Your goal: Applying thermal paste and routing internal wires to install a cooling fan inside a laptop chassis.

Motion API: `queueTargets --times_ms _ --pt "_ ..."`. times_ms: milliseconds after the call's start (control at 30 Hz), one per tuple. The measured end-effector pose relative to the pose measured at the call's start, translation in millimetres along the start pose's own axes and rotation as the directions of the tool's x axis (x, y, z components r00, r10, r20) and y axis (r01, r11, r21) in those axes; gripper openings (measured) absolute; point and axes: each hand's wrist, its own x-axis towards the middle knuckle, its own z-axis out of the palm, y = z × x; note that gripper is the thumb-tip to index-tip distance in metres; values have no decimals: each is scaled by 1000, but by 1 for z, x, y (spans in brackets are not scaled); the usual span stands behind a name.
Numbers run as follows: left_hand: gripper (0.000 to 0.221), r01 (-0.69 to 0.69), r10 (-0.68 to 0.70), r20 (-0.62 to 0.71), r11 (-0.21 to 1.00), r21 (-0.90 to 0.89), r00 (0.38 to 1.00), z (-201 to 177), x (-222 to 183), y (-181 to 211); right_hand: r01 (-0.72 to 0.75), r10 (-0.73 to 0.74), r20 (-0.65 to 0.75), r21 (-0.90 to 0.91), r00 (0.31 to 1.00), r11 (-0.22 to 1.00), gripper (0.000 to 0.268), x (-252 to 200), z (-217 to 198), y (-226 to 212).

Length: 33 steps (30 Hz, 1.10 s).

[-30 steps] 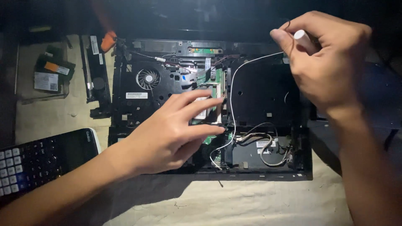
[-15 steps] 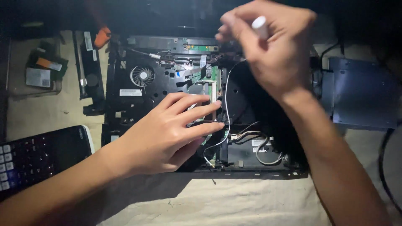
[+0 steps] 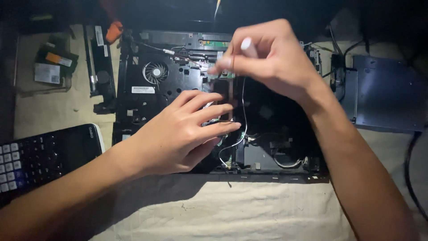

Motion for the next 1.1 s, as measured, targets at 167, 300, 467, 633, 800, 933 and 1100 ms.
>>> queueTargets --times_ms 167,300,467,633,800,933,1100 --pt "33 2 -2 20 1000 1 1000 0 -1 -3 -45 22 114 211 993 976 10 -7 -14 -6" --pt "33 -1 1 8 1000 -14 1000 0 -2 -3 16 26 -150 275 988 961 17 -13 -23 6" --pt "32 11 -10 15 1000 -16 1000 1 -2 -3 92 245 -586 485 773 870 25 -12 -45 53" --pt "30 0 0 -11 1000 -20 1000 0 -2 -3 -455 505 -426 222 750 863 33 -28 -78 18" --pt "34 7 -7 5 1000 -7 1000 1 -4 -4 -432 434 -295 76 851 899 33 -81 -153 89" --pt "33 1 -1 -17 1000 -3 1000 1 -4 -4 -564 530 -213 -154 821 812 45 -75 -152 66" --pt "33 -3 3 -14 1000 -3 1000 0 -4 -4 -506 463 -209 -430 862 748 24 -79 -173 81"
